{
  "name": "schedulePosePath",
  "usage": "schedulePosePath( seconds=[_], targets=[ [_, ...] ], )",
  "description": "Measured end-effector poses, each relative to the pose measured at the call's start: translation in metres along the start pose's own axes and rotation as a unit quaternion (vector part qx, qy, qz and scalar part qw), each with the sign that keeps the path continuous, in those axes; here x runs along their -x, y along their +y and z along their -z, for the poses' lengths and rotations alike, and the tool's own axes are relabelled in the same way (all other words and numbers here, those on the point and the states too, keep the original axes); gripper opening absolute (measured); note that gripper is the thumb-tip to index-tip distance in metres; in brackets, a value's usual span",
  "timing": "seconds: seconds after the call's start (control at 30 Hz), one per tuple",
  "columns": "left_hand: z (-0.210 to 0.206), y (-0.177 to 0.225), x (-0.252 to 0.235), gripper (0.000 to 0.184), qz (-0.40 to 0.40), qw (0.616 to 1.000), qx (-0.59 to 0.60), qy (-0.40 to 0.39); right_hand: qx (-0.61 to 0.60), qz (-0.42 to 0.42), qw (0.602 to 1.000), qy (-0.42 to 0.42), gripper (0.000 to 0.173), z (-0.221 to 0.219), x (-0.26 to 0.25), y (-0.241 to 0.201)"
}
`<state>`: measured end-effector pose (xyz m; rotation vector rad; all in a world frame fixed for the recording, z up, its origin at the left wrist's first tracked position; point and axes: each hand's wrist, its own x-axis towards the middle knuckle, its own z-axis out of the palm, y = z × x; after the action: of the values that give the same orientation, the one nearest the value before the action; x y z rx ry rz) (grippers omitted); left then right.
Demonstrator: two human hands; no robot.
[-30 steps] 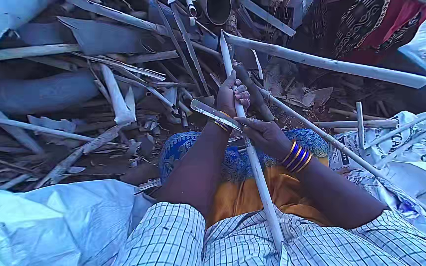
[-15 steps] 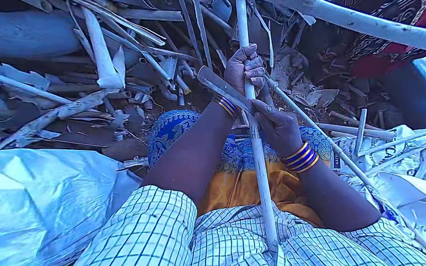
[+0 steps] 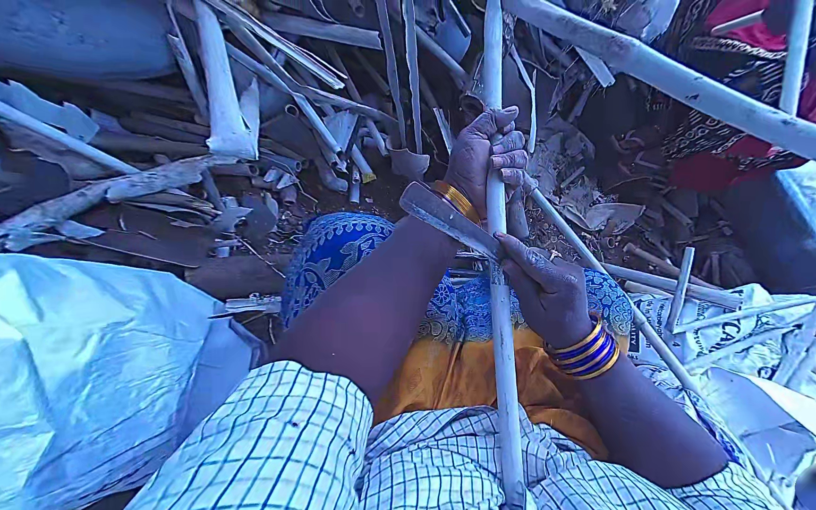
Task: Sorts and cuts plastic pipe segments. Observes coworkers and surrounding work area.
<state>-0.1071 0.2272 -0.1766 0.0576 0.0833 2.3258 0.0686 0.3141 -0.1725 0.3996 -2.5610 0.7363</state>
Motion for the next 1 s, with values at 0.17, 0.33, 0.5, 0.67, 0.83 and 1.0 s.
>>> schedulePosePath(
  seconds=[0.17,0.33,0.5,0.67,0.83,1.0],
  targets=[
    [-0.003,0.003,0.001,0.046,-0.020,0.999,-0.021,0.018,-0.010,0.008,1.000,-0.010,0.028,0.004,0.012,-0.006],
    [-0.003,-0.001,0.002,0.046,0.018,0.999,-0.009,0.030,0.031,0.010,0.999,-0.013,0.031,0.003,-0.012,0.005],
    [-0.006,-0.007,0.003,0.042,0.000,0.996,-0.055,0.071,0.028,0.030,0.999,-0.019,0.027,0.012,0.018,-0.001],
    [-0.007,-0.004,0.002,0.043,0.007,0.998,-0.031,0.051,0.047,0.032,0.998,-0.014,0.028,0.009,-0.004,0.000],
    [-0.012,0.002,0.008,0.040,-0.008,0.994,-0.063,0.093,0.044,0.033,0.998,-0.012,0.029,0.008,-0.001,-0.002],
    [-0.010,0.006,0.004,0.039,-0.014,0.991,-0.075,0.108,0.047,0.029,0.998,-0.029,0.030,0.014,0.012,-0.005]
  ],
)
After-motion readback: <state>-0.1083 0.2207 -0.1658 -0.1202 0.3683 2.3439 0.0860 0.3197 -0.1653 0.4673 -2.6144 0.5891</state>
